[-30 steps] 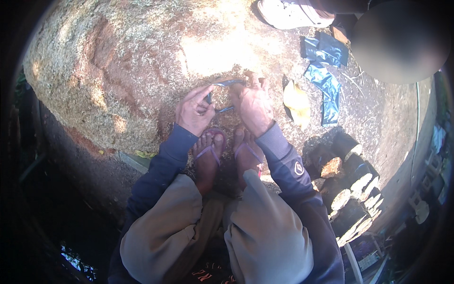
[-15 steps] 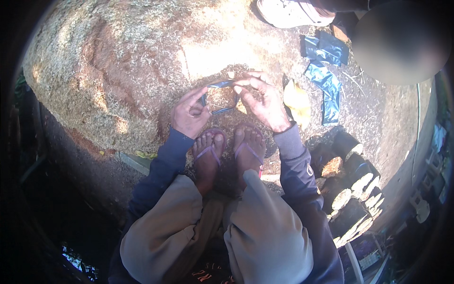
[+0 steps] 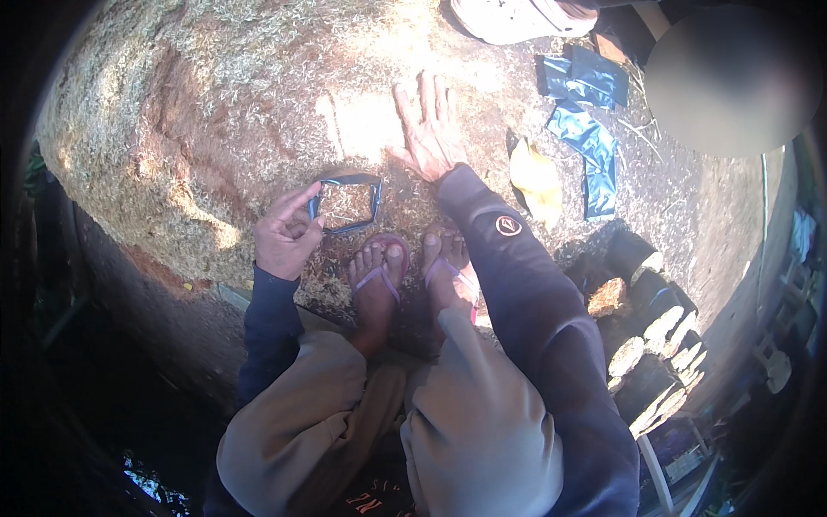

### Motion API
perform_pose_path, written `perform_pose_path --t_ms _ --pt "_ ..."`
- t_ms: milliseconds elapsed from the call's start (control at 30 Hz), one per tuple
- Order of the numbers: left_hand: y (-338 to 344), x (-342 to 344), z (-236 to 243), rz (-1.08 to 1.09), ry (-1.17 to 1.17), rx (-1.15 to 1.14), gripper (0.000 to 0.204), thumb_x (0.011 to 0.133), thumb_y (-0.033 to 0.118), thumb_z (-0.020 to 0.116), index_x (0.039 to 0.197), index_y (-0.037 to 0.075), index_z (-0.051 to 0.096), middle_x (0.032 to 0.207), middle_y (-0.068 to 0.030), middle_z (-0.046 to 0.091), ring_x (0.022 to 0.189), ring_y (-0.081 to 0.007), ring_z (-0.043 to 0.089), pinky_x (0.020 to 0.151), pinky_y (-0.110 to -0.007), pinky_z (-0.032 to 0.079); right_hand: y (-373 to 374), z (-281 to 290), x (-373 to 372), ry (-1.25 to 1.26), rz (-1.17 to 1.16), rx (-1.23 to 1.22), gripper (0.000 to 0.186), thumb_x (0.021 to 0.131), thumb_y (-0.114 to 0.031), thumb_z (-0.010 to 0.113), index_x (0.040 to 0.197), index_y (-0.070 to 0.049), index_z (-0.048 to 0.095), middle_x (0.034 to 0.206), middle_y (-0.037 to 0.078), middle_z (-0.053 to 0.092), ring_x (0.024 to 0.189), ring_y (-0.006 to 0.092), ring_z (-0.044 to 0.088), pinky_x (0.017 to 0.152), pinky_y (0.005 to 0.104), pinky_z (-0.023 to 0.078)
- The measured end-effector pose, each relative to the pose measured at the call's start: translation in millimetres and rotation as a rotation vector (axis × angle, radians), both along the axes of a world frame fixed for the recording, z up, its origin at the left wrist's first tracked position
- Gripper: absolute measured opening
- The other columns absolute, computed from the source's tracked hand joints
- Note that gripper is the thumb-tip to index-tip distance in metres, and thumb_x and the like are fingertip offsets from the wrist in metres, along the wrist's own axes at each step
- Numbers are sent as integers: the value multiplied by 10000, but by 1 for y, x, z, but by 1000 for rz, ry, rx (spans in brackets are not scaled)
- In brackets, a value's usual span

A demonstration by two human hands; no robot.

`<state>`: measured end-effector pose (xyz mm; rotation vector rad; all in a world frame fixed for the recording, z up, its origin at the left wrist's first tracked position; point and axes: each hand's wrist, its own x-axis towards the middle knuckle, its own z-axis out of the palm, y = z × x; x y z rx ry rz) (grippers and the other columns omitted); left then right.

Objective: The person sits on the ground and packs cylindrical substrate blocks into small black plastic bags. They open each bag, place a block inside, and set the filled bag aside. A stack of blocks and several filled bags are visible nearby.

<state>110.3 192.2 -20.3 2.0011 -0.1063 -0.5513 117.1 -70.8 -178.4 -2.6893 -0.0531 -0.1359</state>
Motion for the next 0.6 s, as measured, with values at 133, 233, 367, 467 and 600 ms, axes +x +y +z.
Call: perform_pose_path --t_ms 133,233,367,467,600 --pt "5 5 2 -17 -1 -13 508 833 -89 705 1317 63 705 1326 -123 651 823 -47 670 650 -189 565 -10 -5 35 -24 171 -16 886 855 -576 704 1593 -227 359 1625 315 258 1487 561 242 1229 586 263" --pt "0 6 3 -22 -2 -53 506 837 -86 706 1322 60 702 1330 -122 649 828 -43 667 655 -190 569 -17 -8 47 -57 248 -86 741 857 -434 764 1516 -281 463 1599 215 353 1445 537 322 1170 562 398" --pt "-14 3 4 -52 11 -113 496 840 -86 706 1319 45 699 1317 -125 655 839 -48 670 660 -202 580 -19 -10 43 -6 249 -61 663 847 -345 785 1450 -269 520 1547 210 410 1409 500 372 1143 550 431" --pt "-24 -1 -3 -133 65 -184 502 873 -117 679 1354 24 658 1388 -124 588 1138 -122 644 769 -172 594 -19 -7 37 24 281 -47 614 853 -287 778 1419 -263 542 1526 206 431 1394 472 397 1123 541 454" --pt "-41 -2 -40 -46 37 -300 495 833 -68 718 1319 21 687 1272 -115 670 866 -76 682 719 -225 603 -25 3 33 196 185 192 668 825 -113 787 1433 -250 549 1535 221 420 1372 463 446 1108 511 483"
